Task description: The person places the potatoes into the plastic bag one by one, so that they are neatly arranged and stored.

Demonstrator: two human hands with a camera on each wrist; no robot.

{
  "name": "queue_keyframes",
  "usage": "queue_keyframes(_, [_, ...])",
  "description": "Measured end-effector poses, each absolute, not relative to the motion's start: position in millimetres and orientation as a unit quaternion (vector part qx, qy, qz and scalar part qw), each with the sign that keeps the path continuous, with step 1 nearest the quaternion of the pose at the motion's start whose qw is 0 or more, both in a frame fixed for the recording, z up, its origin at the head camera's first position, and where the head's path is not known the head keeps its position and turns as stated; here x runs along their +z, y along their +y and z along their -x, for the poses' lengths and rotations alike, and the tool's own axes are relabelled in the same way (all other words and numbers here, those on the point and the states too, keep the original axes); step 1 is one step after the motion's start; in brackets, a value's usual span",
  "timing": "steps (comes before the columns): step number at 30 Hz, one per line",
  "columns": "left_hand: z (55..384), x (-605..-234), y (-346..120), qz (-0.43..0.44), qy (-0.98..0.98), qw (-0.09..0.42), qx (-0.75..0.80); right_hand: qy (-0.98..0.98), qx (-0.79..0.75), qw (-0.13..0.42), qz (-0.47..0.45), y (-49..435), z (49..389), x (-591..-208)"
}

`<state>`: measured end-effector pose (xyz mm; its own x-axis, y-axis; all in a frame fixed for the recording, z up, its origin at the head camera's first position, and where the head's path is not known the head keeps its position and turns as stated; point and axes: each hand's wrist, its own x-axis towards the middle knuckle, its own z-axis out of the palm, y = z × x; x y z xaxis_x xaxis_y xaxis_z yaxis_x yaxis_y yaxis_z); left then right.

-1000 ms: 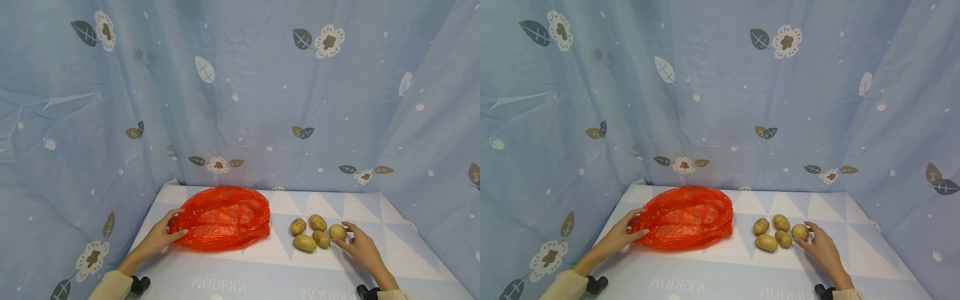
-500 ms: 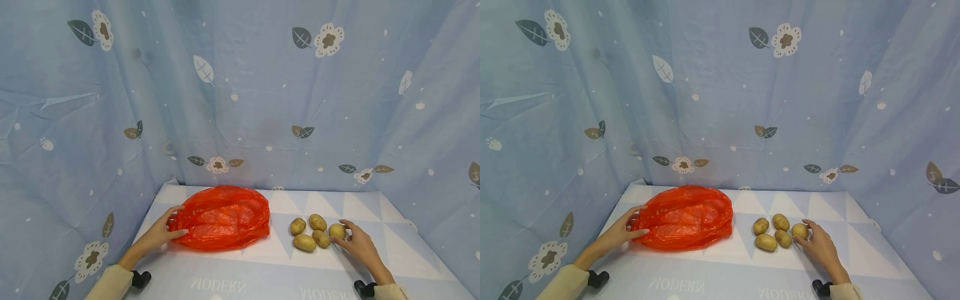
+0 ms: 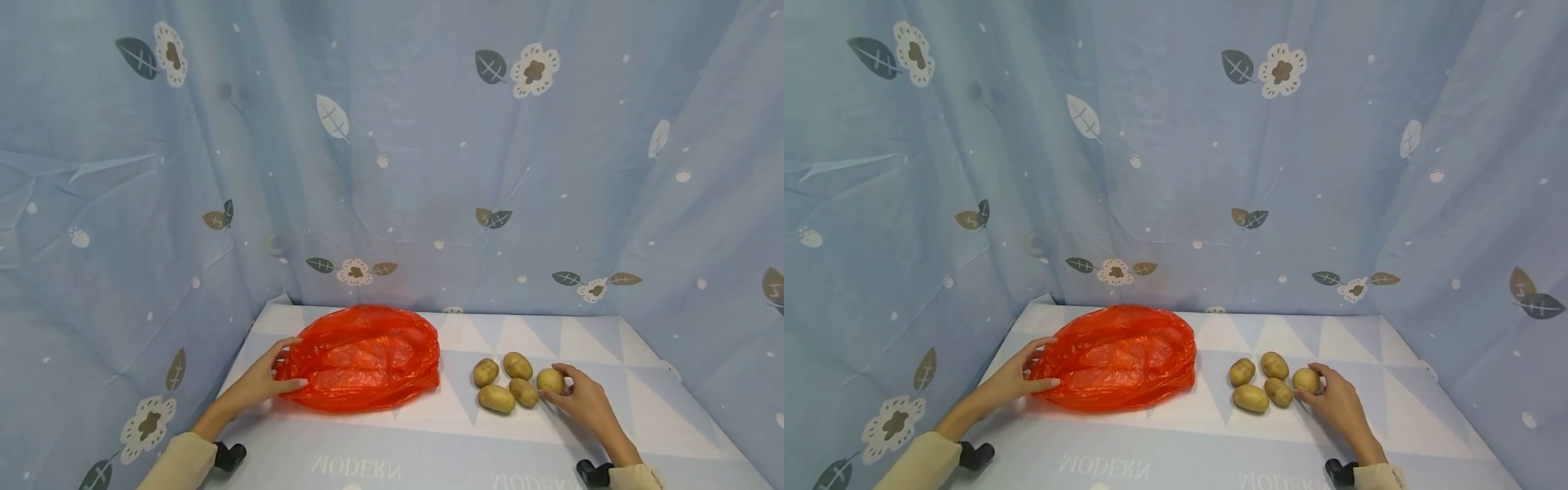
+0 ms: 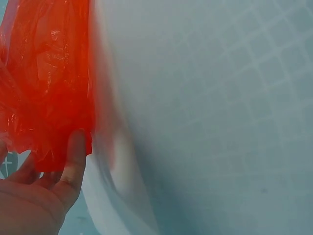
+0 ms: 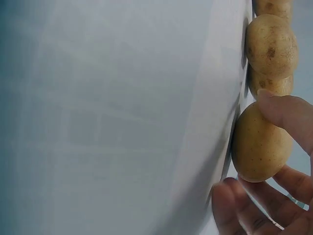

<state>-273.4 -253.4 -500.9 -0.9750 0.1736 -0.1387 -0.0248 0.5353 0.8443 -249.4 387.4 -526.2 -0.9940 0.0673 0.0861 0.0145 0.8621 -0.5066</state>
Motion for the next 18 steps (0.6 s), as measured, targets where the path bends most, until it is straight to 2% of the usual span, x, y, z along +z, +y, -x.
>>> queue_keyframes(5, [275.3,-502.6,-254.0,-0.044,0.872,0.102,0.477,-0.960,0.272,0.059,0.028,385.5,248.2,-524.1])
queue_keyframes(13, [276.9,-504.0,-252.9,-0.040,0.872,0.100,0.478,-0.962,0.269,0.037,0.037,382.3,252.4,-521.0])
queue_keyframes(18, [276.8,-505.0,-251.9,-0.046,0.872,0.095,0.478,-0.962,0.264,0.050,0.039,382.5,253.4,-523.4])
